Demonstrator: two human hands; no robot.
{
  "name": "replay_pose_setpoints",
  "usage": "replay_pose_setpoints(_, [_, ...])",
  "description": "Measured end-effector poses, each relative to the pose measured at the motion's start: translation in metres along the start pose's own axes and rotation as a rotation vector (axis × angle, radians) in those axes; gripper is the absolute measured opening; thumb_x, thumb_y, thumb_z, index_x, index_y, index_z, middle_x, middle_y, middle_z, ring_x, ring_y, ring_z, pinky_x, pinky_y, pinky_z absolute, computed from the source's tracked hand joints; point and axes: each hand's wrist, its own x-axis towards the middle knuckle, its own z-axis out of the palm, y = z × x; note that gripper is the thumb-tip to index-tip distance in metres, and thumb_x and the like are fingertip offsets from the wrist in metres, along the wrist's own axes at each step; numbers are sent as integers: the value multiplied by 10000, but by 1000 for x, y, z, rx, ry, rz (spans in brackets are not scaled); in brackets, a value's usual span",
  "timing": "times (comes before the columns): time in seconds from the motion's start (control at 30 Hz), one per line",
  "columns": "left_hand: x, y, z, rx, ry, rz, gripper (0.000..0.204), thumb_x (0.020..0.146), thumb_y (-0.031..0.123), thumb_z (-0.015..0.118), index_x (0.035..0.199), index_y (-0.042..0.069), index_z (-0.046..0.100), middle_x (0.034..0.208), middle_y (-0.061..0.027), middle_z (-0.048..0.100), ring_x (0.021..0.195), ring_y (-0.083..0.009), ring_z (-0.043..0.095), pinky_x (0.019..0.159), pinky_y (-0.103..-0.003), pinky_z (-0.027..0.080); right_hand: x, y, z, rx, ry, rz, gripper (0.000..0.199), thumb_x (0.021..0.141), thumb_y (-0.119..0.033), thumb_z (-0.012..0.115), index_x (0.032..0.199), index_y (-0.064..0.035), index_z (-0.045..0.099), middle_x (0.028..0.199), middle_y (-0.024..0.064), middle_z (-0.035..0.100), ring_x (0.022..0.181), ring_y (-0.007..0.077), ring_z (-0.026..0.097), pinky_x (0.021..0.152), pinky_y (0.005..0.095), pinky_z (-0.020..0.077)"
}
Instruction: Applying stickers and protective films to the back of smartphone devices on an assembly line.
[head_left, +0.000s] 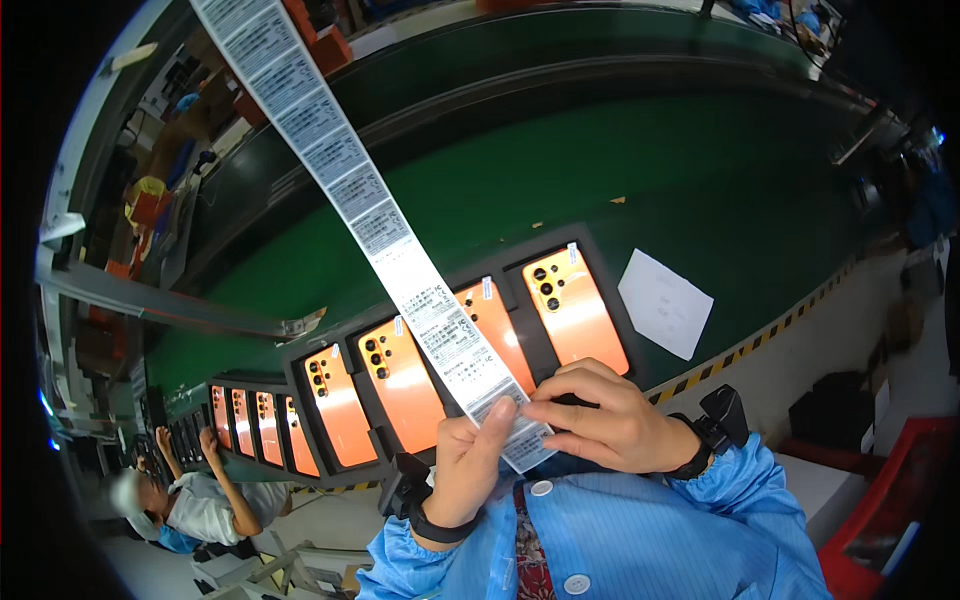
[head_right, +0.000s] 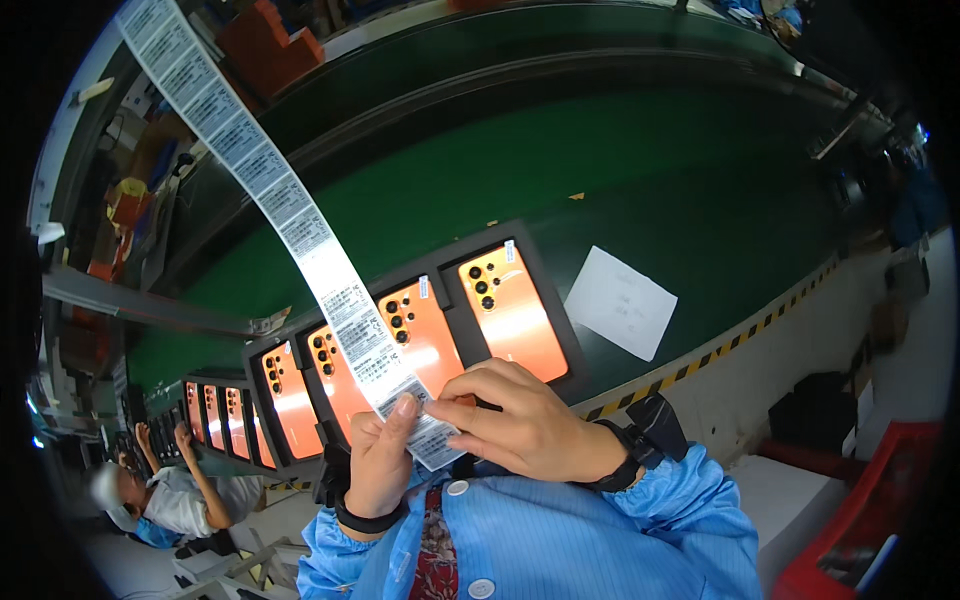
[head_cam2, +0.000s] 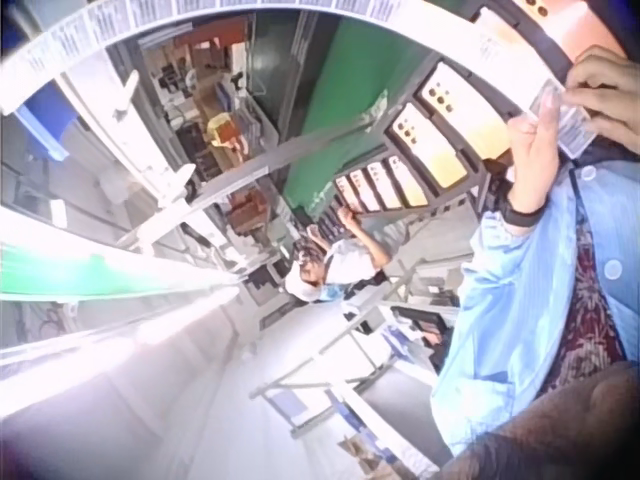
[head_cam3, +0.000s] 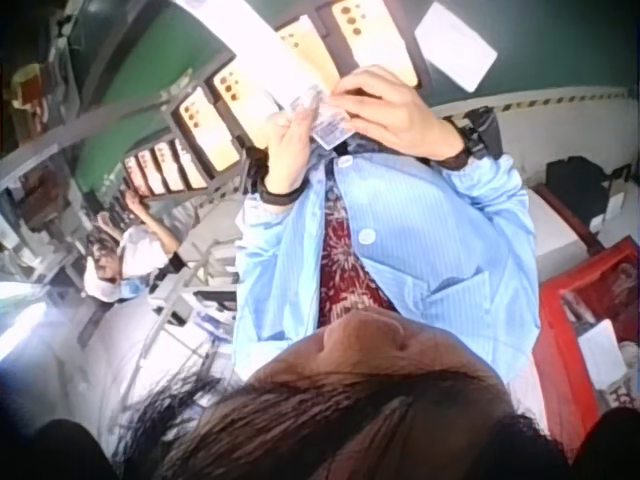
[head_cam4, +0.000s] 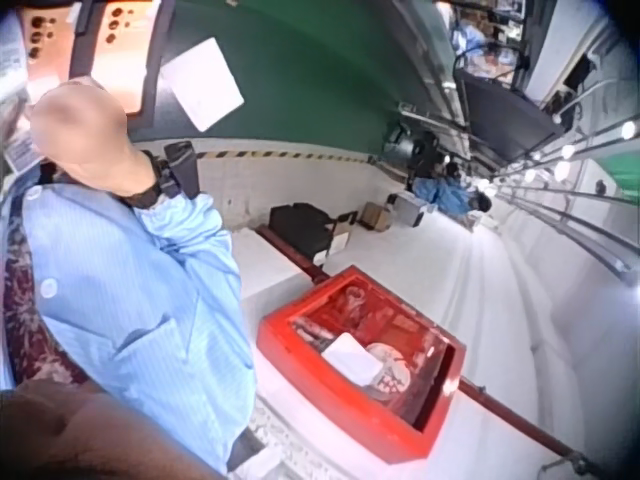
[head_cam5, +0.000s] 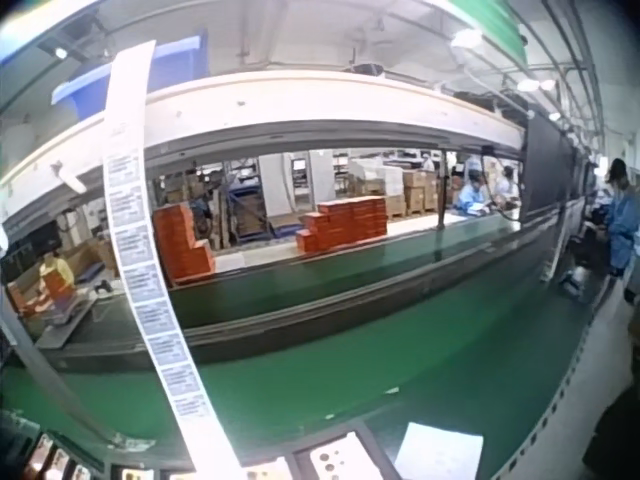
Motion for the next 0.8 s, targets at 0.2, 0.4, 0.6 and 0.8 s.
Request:
replay_pose_setpoints(0.2, [-7,3,-10,-118,-40,-47,234,919,160,525,902,-34,655,860,-36,645,759,-48,546,663,-194,433,7,4,15,-2,-7,-14,289,700,-39,678,977,13,618,891,59,554,784,213,522,675,330,413])
replay_pose_setpoints(0.4, [-8,3,-15,-113,-45,-70,209,913,129,529,891,-35,657,854,-22,643,744,-41,538,642,-190,418,15,3,17,-83,17,-55,228,647,-54,731,865,-33,669,798,52,597,740,220,541,642,321,413])
replay_pose_setpoints(0.6, [-1,3,-9,-78,-39,-107,207,909,124,534,887,-40,659,859,-29,646,753,-48,543,653,-197,423,12,4,13,-256,98,-106,108,679,-75,667,782,-48,643,775,11,572,771,183,527,664,320,394])
replay_pose_setpoints(0.8, [11,0,5,-32,-37,-129,196,899,117,552,885,-45,663,860,-34,647,758,-55,550,667,-205,434,5,9,-3,-260,103,-64,145,627,-48,719,754,-36,649,776,31,583,736,205,521,672,320,391])
